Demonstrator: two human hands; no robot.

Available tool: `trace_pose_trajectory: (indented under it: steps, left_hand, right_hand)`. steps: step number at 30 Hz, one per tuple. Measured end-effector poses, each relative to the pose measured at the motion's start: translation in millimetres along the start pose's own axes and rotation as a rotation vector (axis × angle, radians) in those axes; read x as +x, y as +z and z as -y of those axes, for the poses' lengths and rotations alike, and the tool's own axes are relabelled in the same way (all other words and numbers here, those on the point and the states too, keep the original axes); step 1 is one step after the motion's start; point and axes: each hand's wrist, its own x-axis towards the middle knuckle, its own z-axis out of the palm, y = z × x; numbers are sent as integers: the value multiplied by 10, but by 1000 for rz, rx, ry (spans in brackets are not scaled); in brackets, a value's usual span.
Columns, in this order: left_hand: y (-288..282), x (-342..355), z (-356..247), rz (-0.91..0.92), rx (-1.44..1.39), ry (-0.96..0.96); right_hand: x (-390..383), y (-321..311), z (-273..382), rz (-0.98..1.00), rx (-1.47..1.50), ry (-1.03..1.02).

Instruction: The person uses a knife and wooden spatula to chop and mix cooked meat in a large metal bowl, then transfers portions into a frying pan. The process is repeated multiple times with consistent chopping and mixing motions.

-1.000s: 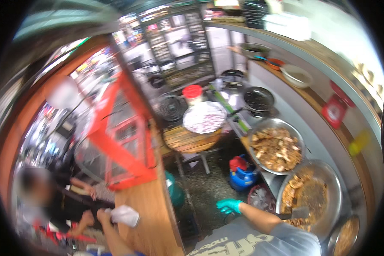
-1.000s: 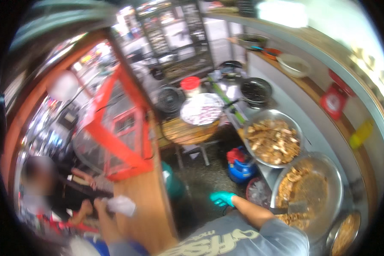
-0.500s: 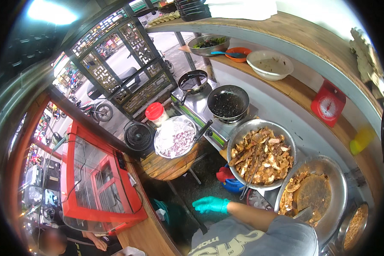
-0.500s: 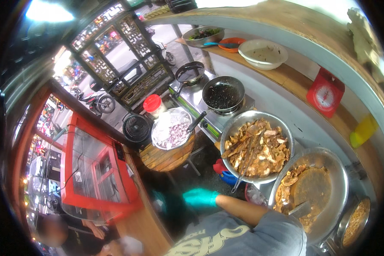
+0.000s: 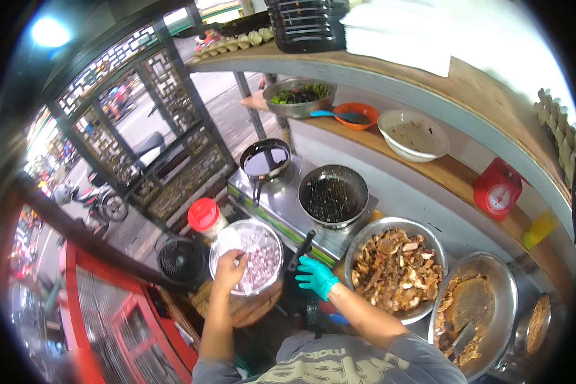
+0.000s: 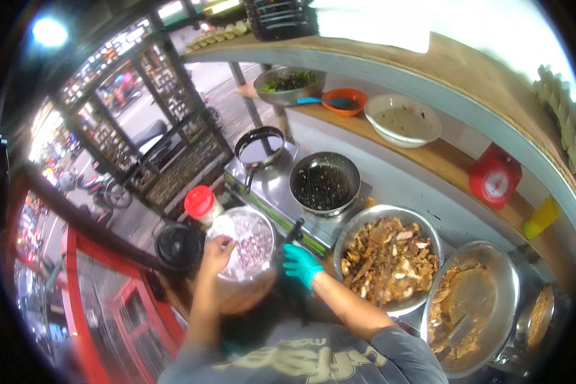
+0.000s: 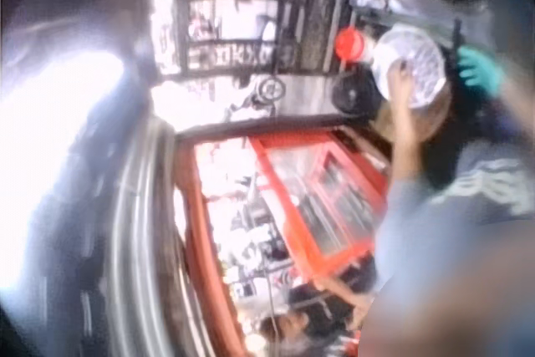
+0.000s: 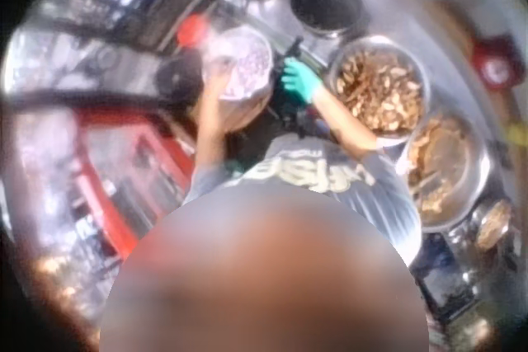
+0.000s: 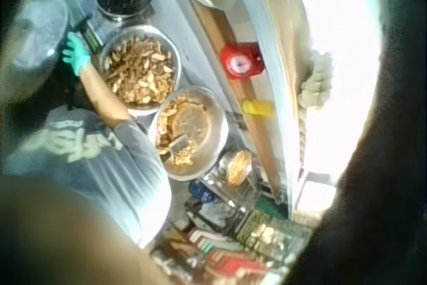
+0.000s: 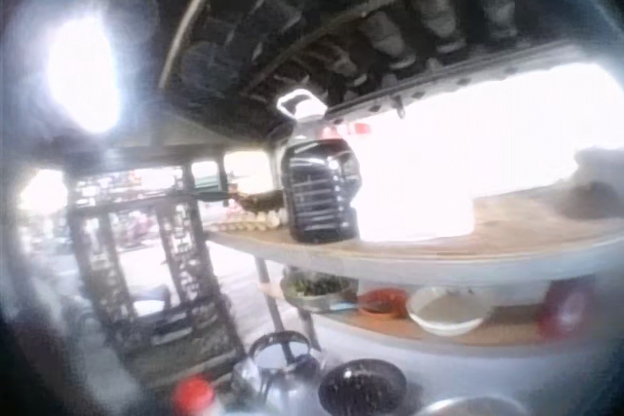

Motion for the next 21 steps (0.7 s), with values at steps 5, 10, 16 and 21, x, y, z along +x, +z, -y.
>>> trace_pose_trajectory:
  steps: [5, 10, 16, 21]
  left_hand:
    - [639, 1896, 689, -13, -98, -324]
    - [1098, 2695, 1052, 377, -591, -715]
    - [1200, 2805, 1106, 416, -1153, -860]
    - [1189, 2758, 1183, 312, -907, -683]
  right_hand:
    - [576, 250, 136, -123, 253, -21]
    - [698, 534, 331, -453, 137, -62]
    - [229, 582, 526, -678, -40, -141]
    - [-36, 507, 693, -708, -111, -206]
